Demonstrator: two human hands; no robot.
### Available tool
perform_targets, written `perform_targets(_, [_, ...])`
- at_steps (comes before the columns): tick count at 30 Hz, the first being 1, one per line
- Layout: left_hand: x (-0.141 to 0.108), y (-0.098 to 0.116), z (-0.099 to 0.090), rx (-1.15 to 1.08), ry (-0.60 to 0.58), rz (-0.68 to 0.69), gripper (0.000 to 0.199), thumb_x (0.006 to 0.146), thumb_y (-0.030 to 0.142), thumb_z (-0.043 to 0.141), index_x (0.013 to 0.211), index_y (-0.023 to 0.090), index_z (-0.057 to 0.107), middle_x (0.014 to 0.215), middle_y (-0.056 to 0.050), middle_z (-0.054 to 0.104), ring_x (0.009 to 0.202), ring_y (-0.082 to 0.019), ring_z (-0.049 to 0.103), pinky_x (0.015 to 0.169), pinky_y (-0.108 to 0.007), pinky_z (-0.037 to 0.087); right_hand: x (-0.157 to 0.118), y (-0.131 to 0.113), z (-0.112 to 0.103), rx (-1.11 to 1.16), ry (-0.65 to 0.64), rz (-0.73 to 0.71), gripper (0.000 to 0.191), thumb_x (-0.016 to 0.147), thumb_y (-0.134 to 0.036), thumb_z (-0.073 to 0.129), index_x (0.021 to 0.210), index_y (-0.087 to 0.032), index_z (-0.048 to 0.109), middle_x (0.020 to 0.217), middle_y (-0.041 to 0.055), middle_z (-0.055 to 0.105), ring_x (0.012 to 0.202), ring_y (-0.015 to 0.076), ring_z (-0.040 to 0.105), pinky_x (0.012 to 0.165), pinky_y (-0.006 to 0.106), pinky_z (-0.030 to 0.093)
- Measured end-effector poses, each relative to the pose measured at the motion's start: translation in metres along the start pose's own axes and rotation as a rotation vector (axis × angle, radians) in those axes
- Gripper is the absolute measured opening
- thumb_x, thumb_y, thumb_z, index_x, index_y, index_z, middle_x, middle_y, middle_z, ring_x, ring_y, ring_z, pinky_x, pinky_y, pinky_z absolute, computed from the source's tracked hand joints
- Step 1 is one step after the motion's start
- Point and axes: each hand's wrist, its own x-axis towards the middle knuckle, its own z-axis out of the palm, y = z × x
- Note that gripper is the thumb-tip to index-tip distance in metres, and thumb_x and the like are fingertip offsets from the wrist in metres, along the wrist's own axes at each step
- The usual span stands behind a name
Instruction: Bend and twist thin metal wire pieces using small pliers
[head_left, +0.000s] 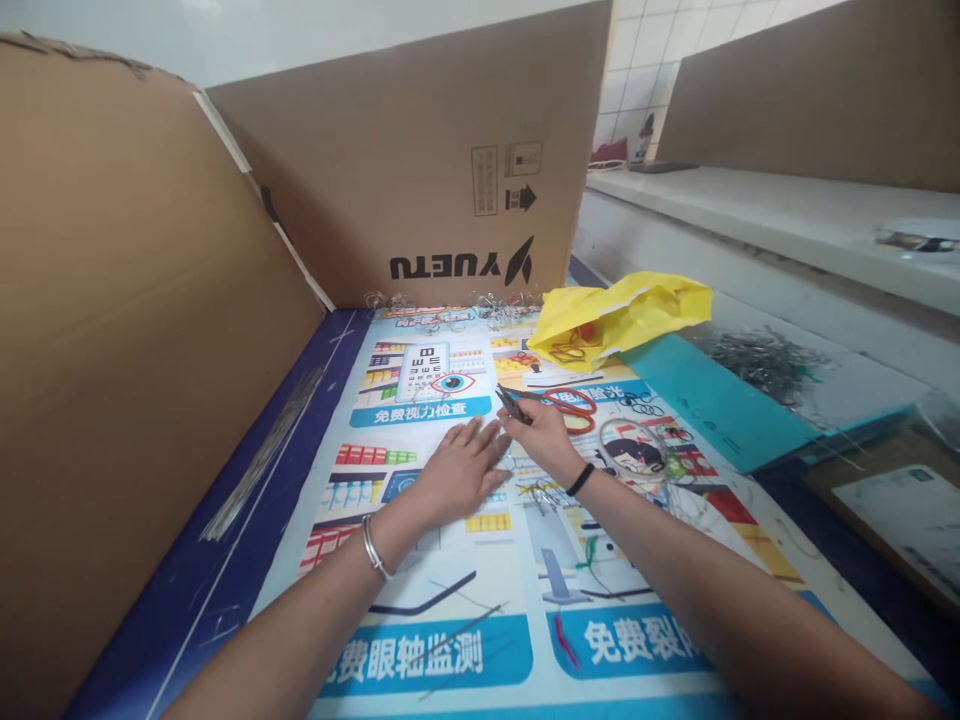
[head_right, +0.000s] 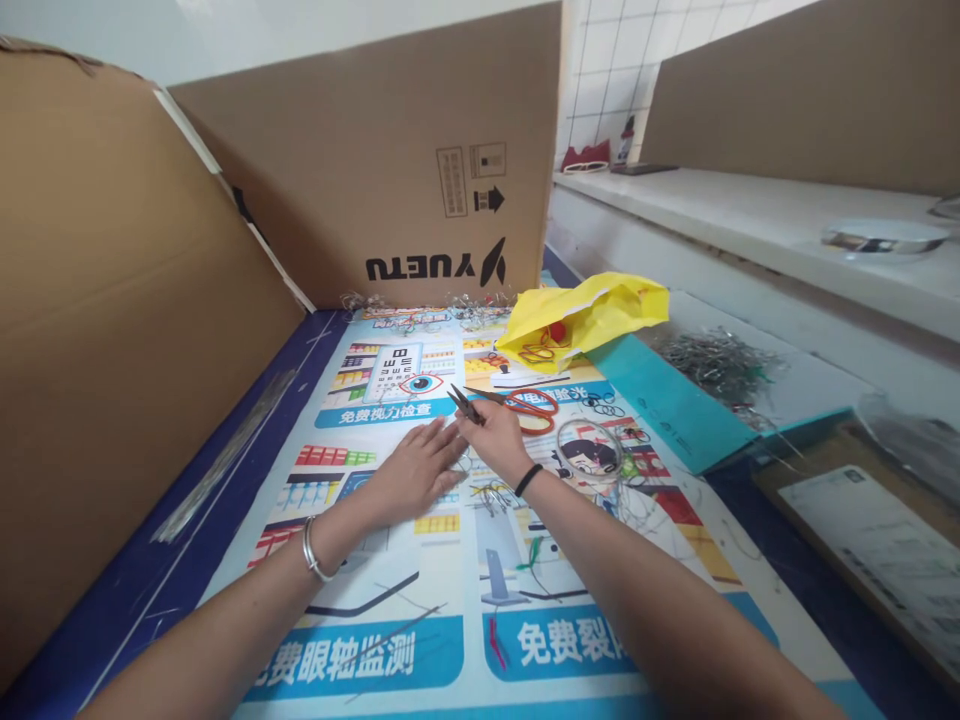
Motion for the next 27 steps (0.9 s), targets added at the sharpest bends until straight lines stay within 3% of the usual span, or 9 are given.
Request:
perform_targets(8, [0.0, 0.005, 0.002, 0.052, 0.048, -0.07, 0.066, 0.086, 0.058, 0.028, 0.14, 0.021, 0.027, 0.145, -0.01, 0.03, 0.136, -0.029, 0.017, 0.108, -0.047, 0.018, -0.001, -0.001, 0.0, 0.013, 0.017, -0.007, 0.023, 0.073, -0.037, 0.055, 0.075, -0.016, 0.064, 0.066, -0.0003, 0.061, 0.062, 0.0137, 0.052, 0.058, 0.024, 0.041])
perform_targets(12, [-0.001, -0.007, -0.001, 0.082, 0.048, -0.213, 0.071, 0.085, 0.06, 0.025, 0.136, 0.01, 0.035, 0.143, -0.017, 0.032, 0.135, -0.03, 0.019, 0.109, -0.047, 0.016, 0.0, -0.002, 0.0, 0.006, -0.001, -0.016, 0.022, 0.074, -0.036, 0.055, 0.073, -0.016, 0.063, 0.065, -0.0006, 0.059, 0.06, 0.0129, 0.05, 0.058, 0.024, 0.04])
perform_targets(15, [-0.003, -0.021, 0.0, 0.08, 0.053, -0.252, 0.074, 0.086, 0.059, 0.023, 0.136, 0.006, 0.032, 0.144, -0.019, 0.028, 0.136, -0.029, 0.017, 0.109, -0.045, 0.017, 0.0, -0.001, -0.001, -0.019, -0.005, -0.026, 0.022, 0.075, -0.037, 0.055, 0.071, -0.016, 0.062, 0.063, -0.0015, 0.056, 0.058, 0.0121, 0.048, 0.056, 0.023, 0.038])
perform_targets(20, [-0.004, -0.03, 0.007, 0.068, 0.076, -0.235, 0.062, 0.088, 0.055, 0.026, 0.139, 0.02, 0.029, 0.146, -0.014, 0.027, 0.136, -0.029, 0.017, 0.108, -0.049, 0.017, -0.001, -0.001, -0.001, -0.054, 0.006, -0.067, 0.03, 0.079, -0.043, 0.052, 0.068, -0.016, 0.059, 0.061, -0.0018, 0.054, 0.058, 0.0122, 0.047, 0.054, 0.023, 0.036])
perform_targets(27, [-0.003, -0.029, 0.004, 0.061, 0.083, -0.197, 0.055, 0.087, 0.054, 0.032, 0.136, 0.031, 0.034, 0.146, -0.009, 0.028, 0.137, -0.03, 0.014, 0.107, -0.053, 0.015, 0.0, -0.004, 0.001, -0.107, -0.007, -0.154, 0.032, 0.082, -0.044, 0.049, 0.094, -0.018, 0.062, 0.086, 0.0034, 0.063, 0.077, 0.0159, 0.054, 0.069, 0.027, 0.042])
